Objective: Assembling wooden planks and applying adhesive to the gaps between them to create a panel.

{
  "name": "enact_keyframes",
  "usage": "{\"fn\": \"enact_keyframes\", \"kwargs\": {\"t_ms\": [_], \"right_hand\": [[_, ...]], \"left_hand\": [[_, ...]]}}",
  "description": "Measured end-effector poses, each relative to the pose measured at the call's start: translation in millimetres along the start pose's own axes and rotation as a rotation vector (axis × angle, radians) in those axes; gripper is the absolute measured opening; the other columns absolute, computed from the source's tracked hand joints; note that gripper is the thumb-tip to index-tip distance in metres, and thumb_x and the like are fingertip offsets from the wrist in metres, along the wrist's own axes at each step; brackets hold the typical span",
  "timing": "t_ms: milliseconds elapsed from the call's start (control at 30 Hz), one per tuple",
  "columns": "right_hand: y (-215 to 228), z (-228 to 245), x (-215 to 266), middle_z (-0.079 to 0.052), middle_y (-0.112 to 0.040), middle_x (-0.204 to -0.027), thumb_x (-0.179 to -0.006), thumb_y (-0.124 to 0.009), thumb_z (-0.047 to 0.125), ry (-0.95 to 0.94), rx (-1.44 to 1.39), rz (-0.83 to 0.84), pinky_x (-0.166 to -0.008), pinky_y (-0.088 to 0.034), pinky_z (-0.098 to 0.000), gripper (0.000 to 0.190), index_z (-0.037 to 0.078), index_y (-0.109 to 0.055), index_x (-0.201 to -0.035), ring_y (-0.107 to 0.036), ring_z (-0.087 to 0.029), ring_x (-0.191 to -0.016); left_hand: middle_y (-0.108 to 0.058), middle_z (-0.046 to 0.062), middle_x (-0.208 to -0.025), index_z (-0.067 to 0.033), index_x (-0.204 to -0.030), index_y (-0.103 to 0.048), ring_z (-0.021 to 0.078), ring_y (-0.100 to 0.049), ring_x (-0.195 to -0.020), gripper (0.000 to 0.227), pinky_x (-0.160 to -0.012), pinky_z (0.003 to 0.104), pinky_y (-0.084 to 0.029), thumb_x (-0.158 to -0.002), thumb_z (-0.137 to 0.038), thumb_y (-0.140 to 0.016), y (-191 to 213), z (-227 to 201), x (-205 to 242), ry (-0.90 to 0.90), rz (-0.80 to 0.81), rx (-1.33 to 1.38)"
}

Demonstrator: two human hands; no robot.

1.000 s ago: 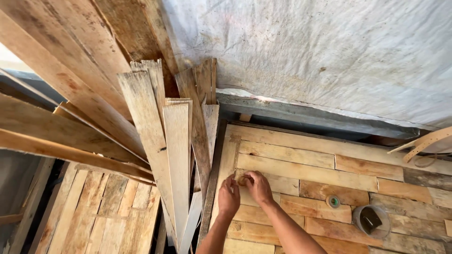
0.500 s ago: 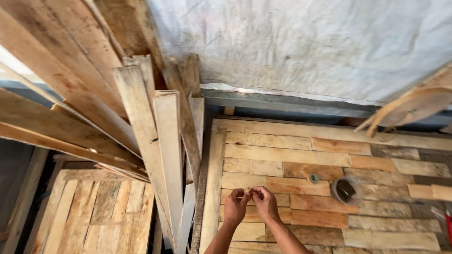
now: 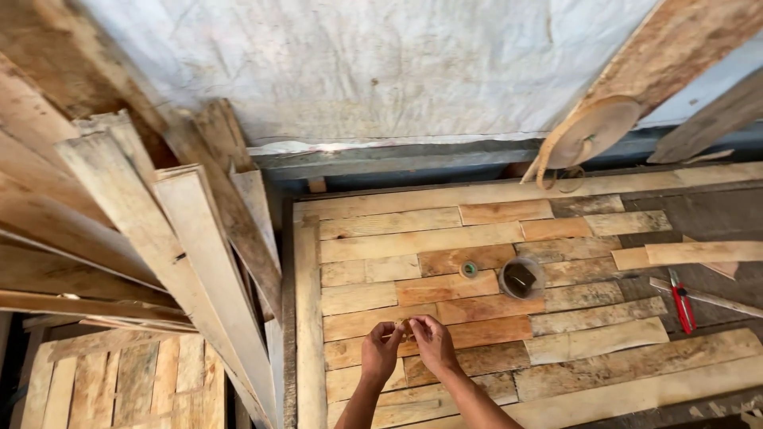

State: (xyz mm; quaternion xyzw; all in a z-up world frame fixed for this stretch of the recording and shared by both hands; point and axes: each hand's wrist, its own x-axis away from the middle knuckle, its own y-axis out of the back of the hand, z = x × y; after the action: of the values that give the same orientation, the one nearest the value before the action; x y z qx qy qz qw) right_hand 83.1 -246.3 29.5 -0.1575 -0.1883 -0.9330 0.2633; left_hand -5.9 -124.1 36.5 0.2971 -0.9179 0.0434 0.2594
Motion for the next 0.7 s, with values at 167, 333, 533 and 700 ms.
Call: {"fn": "enact_keyframes", "kwargs": {"t_ms": [167, 333, 533, 700], "right_hand": [[43, -38, -18, -0.004, -0.072, -0.091, -0.104, -0.059, 0.027, -0.065, -0.148, -0.019, -0.070, -0.056, -0.0305, 0.028, 0.003, -0.071, -0.115, -0.067, -0.013, -0.079], [97, -46, -17, -0.004, -0.069, -0.086, -0.103, -0.059, 0.027, -0.014, -0.184, -0.092, -0.067, -0.056, -0.0292, 0.028, 0.005, -0.069, -0.116, -0.066, -0.014, -0.075], [165, -35, -21, -0.005, -0.069, -0.083, -0.103, -0.051, 0.034, -0.294, -0.252, -0.264, -0.059, -0.056, -0.0241, 0.031, 0.009, -0.066, -0.112, -0.065, -0.013, -0.070], [206, -81, -64, -0.014, -0.063, -0.077, -0.115, -0.040, 0.050, -0.432, -0.388, -0.324, -0.046, -0.039, -0.0286, 0.062, -0.006, -0.064, -0.103, -0.050, -0.016, -0.055]], "left_hand": [[-0.081, 0.008, -0.095, -0.0019, -0.104, -0.074, 0.0153, -0.077, -0.091, 0.033, -0.078, 0.031, -0.058, -0.094, -0.033, -0.073, -35, 6, 1, 0.008, 0.012, 0.018], [-0.081, 0.007, -0.095, -0.0028, -0.105, -0.074, 0.0132, -0.078, -0.091, 0.034, -0.079, 0.030, -0.058, -0.093, -0.035, -0.072, -77, -5, 10, 0.001, 0.041, -0.042], [-0.081, 0.006, -0.096, -0.0043, -0.107, -0.075, 0.0130, -0.075, -0.092, 0.037, -0.081, 0.030, -0.057, -0.095, -0.039, -0.070, -118, -14, 14, 0.026, 0.051, -0.109], [-0.080, 0.005, -0.099, -0.0064, -0.109, -0.076, 0.0129, -0.072, -0.092, 0.036, -0.085, 0.030, -0.056, -0.096, -0.039, -0.068, -128, -15, 14, 0.084, 0.041, -0.086]]}}
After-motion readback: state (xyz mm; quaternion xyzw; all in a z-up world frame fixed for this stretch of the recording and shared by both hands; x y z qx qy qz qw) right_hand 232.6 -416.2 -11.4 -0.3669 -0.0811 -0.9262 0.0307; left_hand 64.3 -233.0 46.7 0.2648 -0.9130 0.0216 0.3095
